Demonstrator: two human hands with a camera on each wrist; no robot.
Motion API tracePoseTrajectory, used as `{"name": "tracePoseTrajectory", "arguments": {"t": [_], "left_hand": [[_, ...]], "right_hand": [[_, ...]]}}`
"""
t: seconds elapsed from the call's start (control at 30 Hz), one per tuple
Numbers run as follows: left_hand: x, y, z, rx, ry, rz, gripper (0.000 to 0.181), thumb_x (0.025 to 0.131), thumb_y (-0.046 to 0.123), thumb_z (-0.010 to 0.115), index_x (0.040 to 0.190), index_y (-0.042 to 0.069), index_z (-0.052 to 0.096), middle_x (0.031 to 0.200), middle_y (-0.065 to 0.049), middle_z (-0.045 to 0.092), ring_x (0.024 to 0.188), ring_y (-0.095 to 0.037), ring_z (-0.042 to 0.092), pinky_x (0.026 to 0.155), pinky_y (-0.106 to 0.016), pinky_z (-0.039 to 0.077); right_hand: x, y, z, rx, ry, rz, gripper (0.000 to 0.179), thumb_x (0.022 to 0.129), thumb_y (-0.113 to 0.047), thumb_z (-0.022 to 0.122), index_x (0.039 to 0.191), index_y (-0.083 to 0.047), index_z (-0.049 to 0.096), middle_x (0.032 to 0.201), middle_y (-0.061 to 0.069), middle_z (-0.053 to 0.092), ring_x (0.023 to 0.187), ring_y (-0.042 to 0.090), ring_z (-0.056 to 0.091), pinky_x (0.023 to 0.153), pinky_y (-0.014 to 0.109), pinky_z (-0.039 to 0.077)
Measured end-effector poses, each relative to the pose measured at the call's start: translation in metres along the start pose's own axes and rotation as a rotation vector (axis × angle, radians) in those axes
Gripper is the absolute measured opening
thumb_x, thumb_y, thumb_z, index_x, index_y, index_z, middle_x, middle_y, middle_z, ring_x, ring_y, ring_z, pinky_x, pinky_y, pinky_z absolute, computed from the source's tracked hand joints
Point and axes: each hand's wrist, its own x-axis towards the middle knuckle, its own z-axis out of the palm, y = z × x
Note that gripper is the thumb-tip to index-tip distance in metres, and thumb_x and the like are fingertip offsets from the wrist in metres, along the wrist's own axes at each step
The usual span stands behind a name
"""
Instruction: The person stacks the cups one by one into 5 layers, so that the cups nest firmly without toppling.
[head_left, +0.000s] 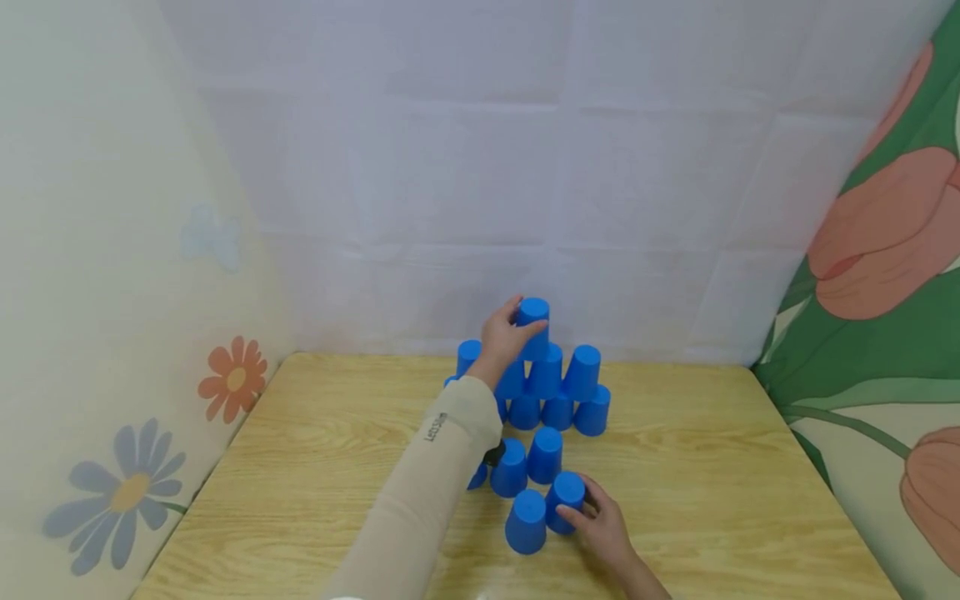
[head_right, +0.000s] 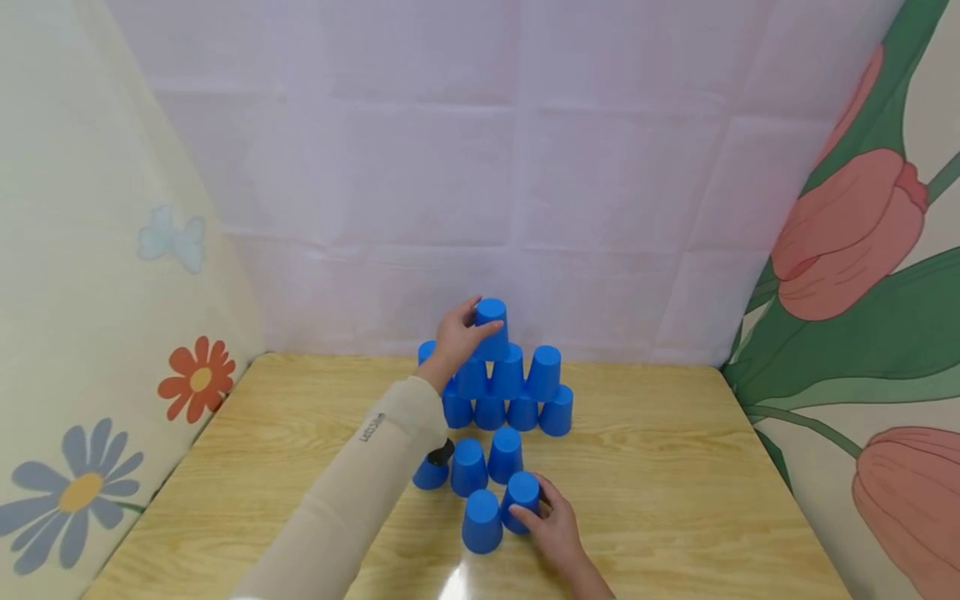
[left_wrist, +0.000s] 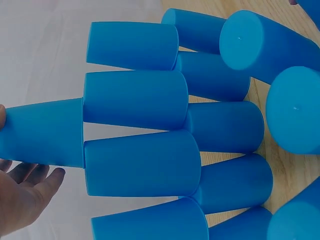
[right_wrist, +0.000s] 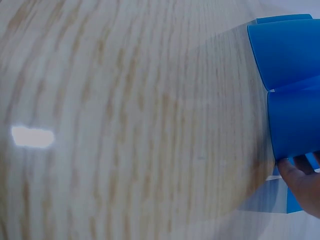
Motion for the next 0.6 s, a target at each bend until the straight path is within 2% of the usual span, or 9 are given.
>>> {"name": "tracePoseTrajectory", "arguments": {"t": [0.17,0.37,0.6], "left_hand": [[0.0,0.0,-0.002,-0.024,0.003,-0.002,0.062,0.079,0.032,0.062,0.133,0.018,0.035,0.13,-0.005,0.04,0.118,-0.022,0.035,0.091,-0.037,0.035],[0.0,-0.004,-0.008,-0.053,-0.005,0.025,0.062,0.079,0.031,0.062,0.132,0.015,0.035,0.13,-0.006,0.04,0.118,-0.022,0.036,0.091,-0.038,0.035],[-0.004,-0.004,-0.018,-0.065,0.012,0.026,0.06,0.08,0.031,0.061,0.132,0.015,0.036,0.128,-0.007,0.042,0.117,-0.022,0.037,0.09,-0.041,0.036]], "right_hand": [[0.0,-0.001,0.0,-0.002,-0.006,0.005,0.062,0.074,-0.036,0.065,0.124,-0.006,0.043,0.12,0.015,0.047,0.112,0.035,0.039,0.087,0.046,0.037],[-0.001,0.0,-0.001,0.0,-0.002,0.006,0.061,0.074,-0.036,0.065,0.123,-0.006,0.044,0.12,0.014,0.047,0.112,0.034,0.04,0.087,0.046,0.037],[-0.001,-0.001,-0.001,-0.004,-0.009,0.006,0.063,0.073,-0.037,0.065,0.124,-0.006,0.043,0.121,0.015,0.047,0.112,0.035,0.039,0.087,0.045,0.037]]}}
